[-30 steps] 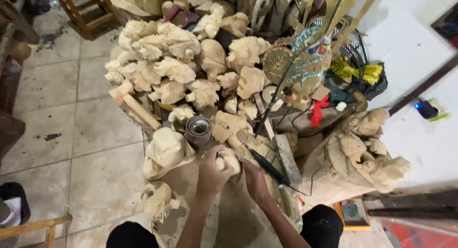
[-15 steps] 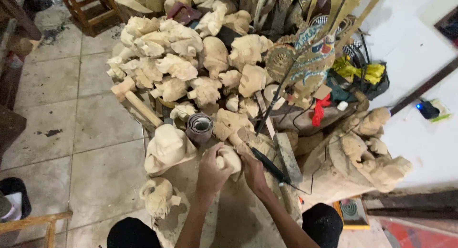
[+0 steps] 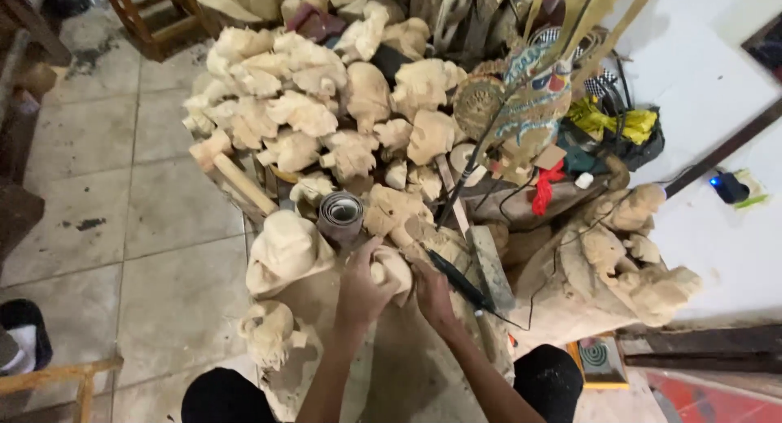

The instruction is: Carving a small piece of wood using a hand knife to shape it

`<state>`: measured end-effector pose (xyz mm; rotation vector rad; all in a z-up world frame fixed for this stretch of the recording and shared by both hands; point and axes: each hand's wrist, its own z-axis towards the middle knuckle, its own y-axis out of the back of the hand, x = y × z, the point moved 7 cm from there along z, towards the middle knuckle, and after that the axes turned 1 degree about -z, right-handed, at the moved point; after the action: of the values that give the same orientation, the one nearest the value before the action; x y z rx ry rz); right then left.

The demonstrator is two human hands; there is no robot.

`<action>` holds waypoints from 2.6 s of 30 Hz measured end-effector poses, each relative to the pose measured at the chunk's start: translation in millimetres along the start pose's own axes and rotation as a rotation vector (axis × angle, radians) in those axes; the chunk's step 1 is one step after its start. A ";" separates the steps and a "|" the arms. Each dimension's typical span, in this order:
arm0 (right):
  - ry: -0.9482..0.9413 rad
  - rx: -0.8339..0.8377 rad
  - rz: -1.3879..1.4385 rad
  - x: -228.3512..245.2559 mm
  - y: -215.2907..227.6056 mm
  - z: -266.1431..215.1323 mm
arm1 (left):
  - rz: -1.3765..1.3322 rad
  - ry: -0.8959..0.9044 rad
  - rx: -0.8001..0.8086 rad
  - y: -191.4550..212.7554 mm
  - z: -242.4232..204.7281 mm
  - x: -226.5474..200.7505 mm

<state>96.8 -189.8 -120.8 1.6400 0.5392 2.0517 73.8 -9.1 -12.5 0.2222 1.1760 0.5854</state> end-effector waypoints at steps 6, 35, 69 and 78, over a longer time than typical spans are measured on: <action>0.133 0.028 0.077 -3.2 -11.3 -21.6 | -0.035 0.049 0.033 5.6 -0.4 -9.5; 0.046 0.027 0.068 30.4 7.8 -14.6 | -0.048 0.155 0.532 8.5 25.9 -10.7; 0.297 -0.035 -0.063 36.4 13.6 -42.3 | 0.044 0.316 0.176 -14.5 2.1 22.5; 0.207 -0.015 -0.057 26.0 12.5 -19.6 | 0.044 0.329 0.219 -9.5 1.0 24.9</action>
<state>71.5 -185.5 -97.2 1.3952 0.6302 2.1913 84.1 -3.4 -36.4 0.3478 1.5596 0.5439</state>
